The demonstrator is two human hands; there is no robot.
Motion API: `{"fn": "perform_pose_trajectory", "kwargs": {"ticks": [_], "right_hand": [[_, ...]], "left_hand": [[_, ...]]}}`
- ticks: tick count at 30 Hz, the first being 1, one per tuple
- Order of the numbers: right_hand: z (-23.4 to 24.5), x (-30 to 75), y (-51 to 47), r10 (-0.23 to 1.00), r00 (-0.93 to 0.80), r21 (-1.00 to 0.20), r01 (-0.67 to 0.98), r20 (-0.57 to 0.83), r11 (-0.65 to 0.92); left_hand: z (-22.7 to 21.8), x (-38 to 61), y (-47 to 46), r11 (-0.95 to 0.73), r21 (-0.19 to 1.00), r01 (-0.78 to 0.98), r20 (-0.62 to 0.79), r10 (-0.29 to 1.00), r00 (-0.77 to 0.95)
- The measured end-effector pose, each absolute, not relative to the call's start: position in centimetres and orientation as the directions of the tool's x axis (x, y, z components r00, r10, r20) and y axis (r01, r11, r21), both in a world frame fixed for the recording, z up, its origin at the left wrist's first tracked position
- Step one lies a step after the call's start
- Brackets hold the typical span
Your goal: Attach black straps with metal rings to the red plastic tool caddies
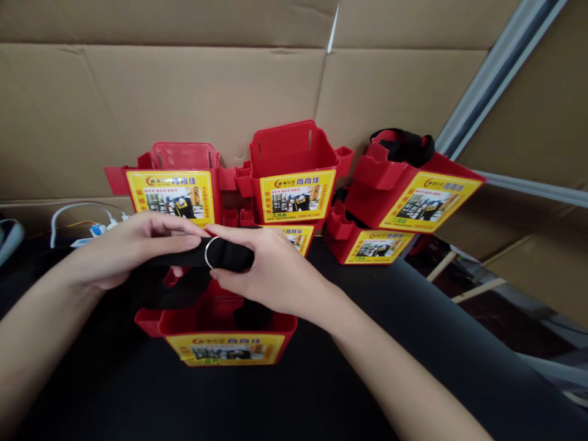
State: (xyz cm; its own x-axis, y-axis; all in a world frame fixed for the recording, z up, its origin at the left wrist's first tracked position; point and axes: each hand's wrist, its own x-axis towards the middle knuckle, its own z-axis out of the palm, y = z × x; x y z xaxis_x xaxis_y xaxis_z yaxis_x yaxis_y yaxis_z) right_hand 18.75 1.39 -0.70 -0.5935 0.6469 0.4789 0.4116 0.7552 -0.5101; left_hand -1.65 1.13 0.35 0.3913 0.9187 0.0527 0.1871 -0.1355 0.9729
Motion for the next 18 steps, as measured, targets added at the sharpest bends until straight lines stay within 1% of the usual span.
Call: {"fn": "perform_pose_trajectory", "kwargs": {"ticks": [3,5,10,18], "right_hand": [[-0.4,18.7,1.1,0.654,-0.596,-0.523,0.411,0.466,0.747],[-0.3,18.6,1.1,0.652,-0.600,-0.540,0.392,0.464,0.745],[-0.5,18.5,1.2,0.646,-0.589,-0.583,0.333,0.485,0.741],[-1.0,18.5,1.2,0.611,-0.621,-0.585,0.285,0.491,0.759]], "left_hand": [[0.4,-2.5,1.6,-0.142,0.953,0.267,0.019,0.909,0.416],[0.2,-2.7,2.0,-0.138,0.950,0.279,0.005,0.903,0.429],[-0.1,-2.1,2.1,-0.051,0.983,0.178,-0.042,0.875,0.483],[-0.2,-1.3,1.5,-0.032,0.996,0.089,-0.013,0.886,0.464]]}}
